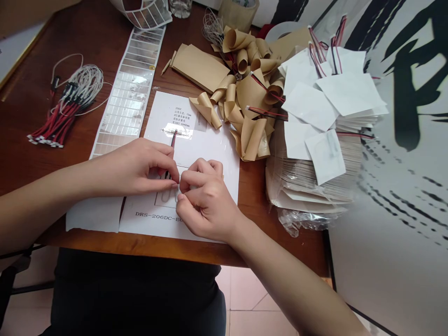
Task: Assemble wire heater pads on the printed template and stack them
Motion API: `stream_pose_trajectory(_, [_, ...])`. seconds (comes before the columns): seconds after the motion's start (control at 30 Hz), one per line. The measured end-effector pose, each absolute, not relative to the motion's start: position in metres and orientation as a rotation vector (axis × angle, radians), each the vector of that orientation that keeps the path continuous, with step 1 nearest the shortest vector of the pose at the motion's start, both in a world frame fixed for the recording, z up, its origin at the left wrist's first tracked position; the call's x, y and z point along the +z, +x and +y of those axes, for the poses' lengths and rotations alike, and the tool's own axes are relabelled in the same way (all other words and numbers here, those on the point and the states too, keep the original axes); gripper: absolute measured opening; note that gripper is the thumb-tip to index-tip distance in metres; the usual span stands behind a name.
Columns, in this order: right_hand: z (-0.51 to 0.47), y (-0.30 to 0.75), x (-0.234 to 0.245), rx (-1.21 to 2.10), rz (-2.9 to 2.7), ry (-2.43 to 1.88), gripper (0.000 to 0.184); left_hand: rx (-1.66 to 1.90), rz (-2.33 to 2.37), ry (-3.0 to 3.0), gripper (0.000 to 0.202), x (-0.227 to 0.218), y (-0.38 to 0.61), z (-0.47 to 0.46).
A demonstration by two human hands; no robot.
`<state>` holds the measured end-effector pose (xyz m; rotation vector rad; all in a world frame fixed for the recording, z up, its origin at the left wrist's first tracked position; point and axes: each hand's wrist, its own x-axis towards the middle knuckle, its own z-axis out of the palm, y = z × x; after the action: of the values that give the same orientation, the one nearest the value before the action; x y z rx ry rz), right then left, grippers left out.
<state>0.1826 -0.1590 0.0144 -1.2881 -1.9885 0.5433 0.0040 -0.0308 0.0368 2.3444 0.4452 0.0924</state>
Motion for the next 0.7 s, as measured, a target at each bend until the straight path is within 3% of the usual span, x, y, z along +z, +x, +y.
stream_pose_trajectory(0.7, [-0.1575, 0.1853, 0.0179, 0.611, -1.994, -1.336, 0.044, 0.105, 0.449, 2.449, 0.014, 0.0325, 0.006, -0.032])
